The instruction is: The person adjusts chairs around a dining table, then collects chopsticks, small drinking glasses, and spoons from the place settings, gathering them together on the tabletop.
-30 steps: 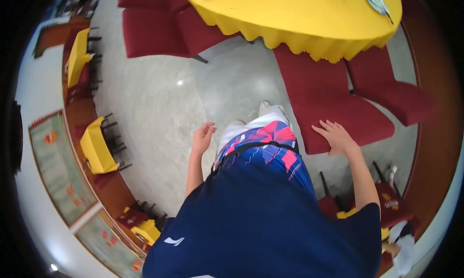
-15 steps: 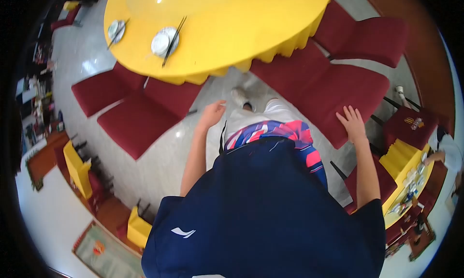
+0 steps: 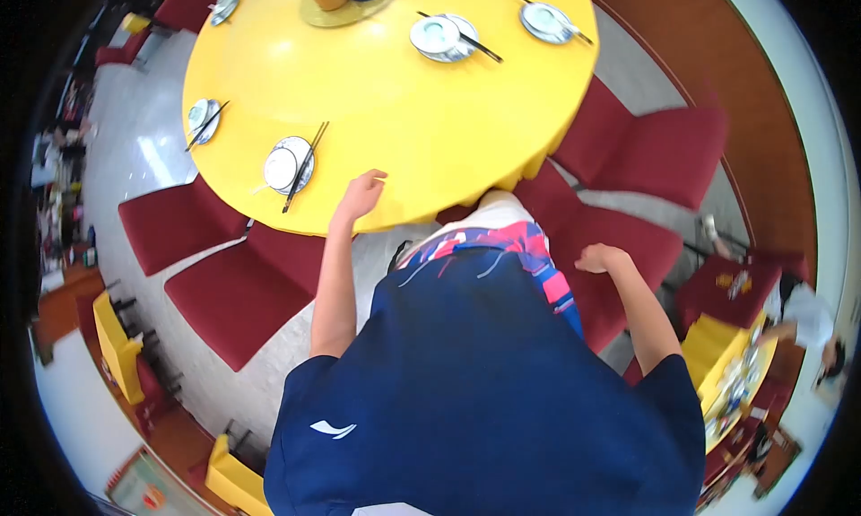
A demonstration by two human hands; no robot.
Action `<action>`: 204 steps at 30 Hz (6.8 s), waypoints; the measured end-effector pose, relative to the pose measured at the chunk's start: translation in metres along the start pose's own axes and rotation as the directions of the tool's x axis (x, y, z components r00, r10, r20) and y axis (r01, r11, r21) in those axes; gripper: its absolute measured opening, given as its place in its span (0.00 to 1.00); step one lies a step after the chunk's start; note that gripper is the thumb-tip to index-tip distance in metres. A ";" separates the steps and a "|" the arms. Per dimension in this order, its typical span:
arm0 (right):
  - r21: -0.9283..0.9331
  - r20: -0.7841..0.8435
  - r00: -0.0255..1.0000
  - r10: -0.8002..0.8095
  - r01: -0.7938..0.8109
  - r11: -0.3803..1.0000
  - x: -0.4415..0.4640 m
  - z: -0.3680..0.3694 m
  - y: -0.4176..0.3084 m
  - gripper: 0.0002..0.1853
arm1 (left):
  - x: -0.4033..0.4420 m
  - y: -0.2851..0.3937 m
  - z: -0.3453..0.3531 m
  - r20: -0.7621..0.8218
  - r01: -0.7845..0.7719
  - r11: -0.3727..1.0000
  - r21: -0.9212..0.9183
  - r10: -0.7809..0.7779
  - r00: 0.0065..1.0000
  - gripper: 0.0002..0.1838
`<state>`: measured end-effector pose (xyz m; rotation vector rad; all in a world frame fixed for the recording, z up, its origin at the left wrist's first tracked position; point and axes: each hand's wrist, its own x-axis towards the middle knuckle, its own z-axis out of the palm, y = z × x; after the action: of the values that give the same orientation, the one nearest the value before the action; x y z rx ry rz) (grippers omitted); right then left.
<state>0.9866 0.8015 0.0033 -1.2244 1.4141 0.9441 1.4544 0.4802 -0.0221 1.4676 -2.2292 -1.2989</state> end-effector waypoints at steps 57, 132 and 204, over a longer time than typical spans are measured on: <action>0.360 -0.779 0.605 -0.166 0.647 0.672 0.162 -0.365 -0.019 0.10 | 0.155 0.122 0.200 -0.213 0.278 0.661 -0.697 -0.560 0.800 0.08; 0.512 -0.528 0.830 -0.178 0.144 -0.847 0.007 0.117 -1.018 0.37 | -0.416 -0.449 -0.468 -0.183 0.146 0.648 -0.747 -0.412 0.893 0.44; -0.129 -0.055 0.916 0.398 0.388 -0.912 0.097 -0.365 -1.326 0.29 | 0.053 -0.655 -0.891 -0.229 -0.121 0.852 -0.510 0.001 0.973 0.12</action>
<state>2.2203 0.1883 0.0459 1.0696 1.1011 -1.8413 2.3594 -0.1569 0.0180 1.2444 -1.5921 -1.4816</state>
